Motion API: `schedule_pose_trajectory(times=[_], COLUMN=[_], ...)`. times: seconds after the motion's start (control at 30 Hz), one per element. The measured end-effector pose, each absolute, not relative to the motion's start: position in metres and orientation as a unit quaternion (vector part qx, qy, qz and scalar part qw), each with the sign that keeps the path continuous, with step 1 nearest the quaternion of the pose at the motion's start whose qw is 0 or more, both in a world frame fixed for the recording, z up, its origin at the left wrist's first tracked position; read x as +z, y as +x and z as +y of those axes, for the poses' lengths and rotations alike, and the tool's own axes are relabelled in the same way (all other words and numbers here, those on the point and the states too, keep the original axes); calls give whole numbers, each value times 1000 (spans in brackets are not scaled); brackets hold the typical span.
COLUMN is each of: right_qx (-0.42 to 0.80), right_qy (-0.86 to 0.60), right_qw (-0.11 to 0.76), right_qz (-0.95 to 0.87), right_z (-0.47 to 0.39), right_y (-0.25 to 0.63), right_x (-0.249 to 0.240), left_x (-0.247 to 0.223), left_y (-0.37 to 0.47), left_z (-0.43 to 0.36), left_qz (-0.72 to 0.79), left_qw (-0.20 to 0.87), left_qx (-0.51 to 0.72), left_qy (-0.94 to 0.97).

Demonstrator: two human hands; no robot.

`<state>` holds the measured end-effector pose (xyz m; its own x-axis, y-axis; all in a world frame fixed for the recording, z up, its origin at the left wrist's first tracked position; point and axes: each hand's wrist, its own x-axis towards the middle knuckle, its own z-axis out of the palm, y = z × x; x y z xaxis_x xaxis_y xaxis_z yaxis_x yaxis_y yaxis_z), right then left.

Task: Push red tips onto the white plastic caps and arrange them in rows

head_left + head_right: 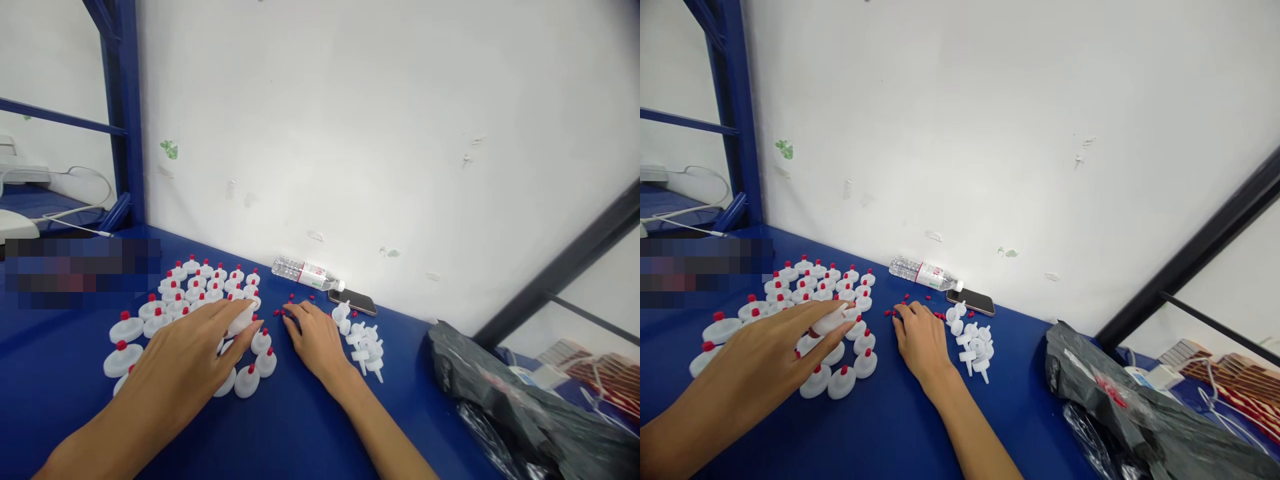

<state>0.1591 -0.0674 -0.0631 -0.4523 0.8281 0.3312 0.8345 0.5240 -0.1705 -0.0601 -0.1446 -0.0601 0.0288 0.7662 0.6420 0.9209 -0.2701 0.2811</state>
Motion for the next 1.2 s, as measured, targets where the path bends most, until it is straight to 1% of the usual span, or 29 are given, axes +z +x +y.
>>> schedule_pose_trajectory(times=[0.23, 0.53, 0.67, 0.73, 0.83, 0.87, 0.93, 1.0, 1.1, 1.2], right_qx=[-10, 15, 43, 120, 332, 395, 475, 525, 563, 567], right_qy=[-494, -502, -494, -473, -407, -384, -352, -326, -302, -295], right_qw=[185, 174, 194, 262, 415, 448, 476, 489, 502, 508], right_qz=[-849, -847, -847, -833, -743, -704, -651, -616, -583, -577], right_z=[-65, -79, -84, -85, -90, -92, -97, -103, -110, -114], right_y=[156, 164, 164, 161, 154, 151, 146, 141, 137, 134], right_x=[-63, -47, -43, -42, -41, -40, -37, -34, -30, -29], left_x=[-56, -54, -54, -55, -57, -58, -59, -59, -58, -59], left_y=[-59, -59, -60, -60, -60, -59, -57, -56, -54, -53], left_z=[-144, -148, -147, -147, -146, -145, -145, -146, -148, -149], left_qz=[-588, -602, -603, -601, -595, -592, -579, -562, -552, -557], left_qw=[110, 104, 100, 93, 86, 85, 78, 63, 43, 38], left_qx=[-349, -339, -345, -342, -335, -334, -332, -327, -322, -329], left_qy=[-721, -715, -712, -716, -725, -728, -740, -757, -768, -762])
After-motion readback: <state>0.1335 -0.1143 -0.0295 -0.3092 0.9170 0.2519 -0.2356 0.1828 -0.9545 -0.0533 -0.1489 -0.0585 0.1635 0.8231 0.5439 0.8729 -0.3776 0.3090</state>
